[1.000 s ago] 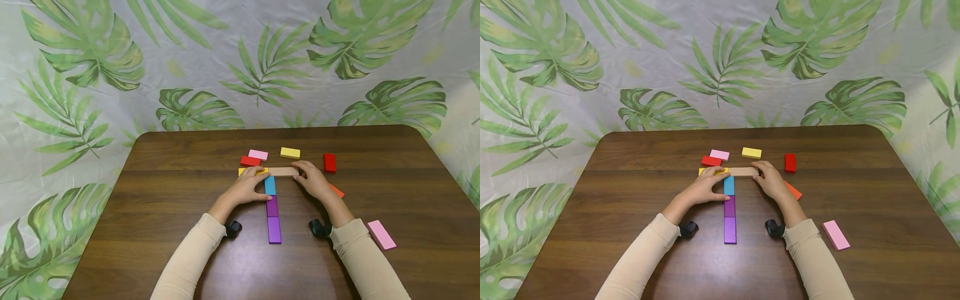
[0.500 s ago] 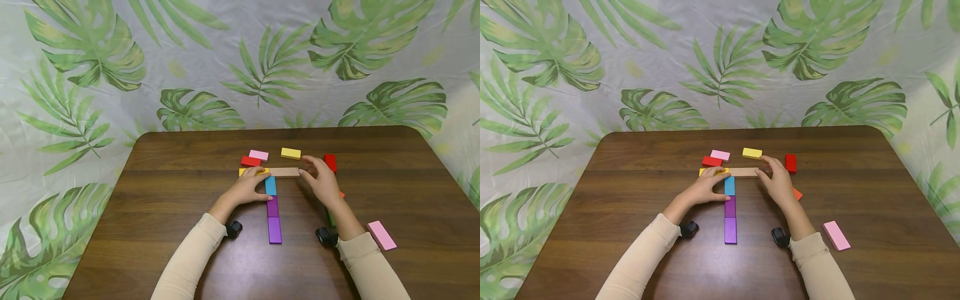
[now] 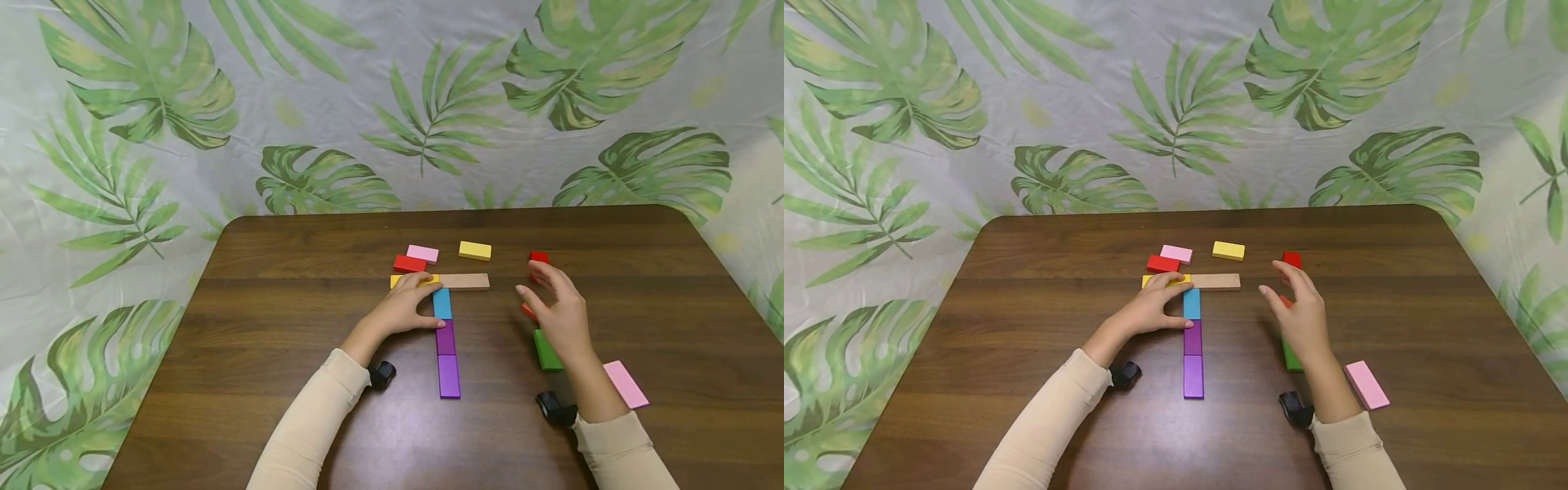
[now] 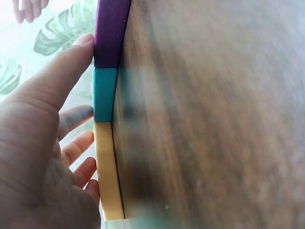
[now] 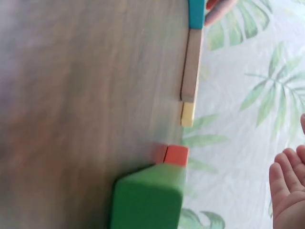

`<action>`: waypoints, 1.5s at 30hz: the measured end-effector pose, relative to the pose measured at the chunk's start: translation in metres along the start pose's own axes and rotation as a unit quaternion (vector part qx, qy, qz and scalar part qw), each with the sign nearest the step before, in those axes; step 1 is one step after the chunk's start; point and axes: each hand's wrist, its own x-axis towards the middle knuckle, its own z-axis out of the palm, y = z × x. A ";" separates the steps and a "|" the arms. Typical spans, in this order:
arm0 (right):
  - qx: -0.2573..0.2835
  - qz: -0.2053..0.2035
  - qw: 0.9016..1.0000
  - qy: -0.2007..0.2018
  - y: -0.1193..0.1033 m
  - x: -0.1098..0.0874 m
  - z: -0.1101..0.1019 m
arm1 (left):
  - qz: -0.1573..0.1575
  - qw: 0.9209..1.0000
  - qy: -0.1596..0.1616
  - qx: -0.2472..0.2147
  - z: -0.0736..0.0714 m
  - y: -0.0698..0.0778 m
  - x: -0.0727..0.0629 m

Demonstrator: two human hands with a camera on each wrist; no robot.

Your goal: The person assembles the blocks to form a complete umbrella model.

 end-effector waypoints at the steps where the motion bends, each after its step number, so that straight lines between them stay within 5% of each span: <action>1: -0.001 0.003 1.000 0.004 0.001 -0.002 -0.002 | 0.000 1.000 0.000 0.000 0.000 0.000 0.000; 15: -0.045 0.062 0.997 -0.001 0.022 -0.025 -0.030 | 0.000 1.000 -0.001 0.001 -0.001 0.000 0.000; 33: -0.081 0.169 0.977 -0.102 0.048 -0.039 -0.036 | 0.001 1.000 0.001 -0.011 0.001 0.000 -0.001; 45: -0.099 0.182 0.970 -0.123 0.053 -0.038 -0.037 | -0.001 1.000 0.000 -0.007 -0.001 0.000 -0.001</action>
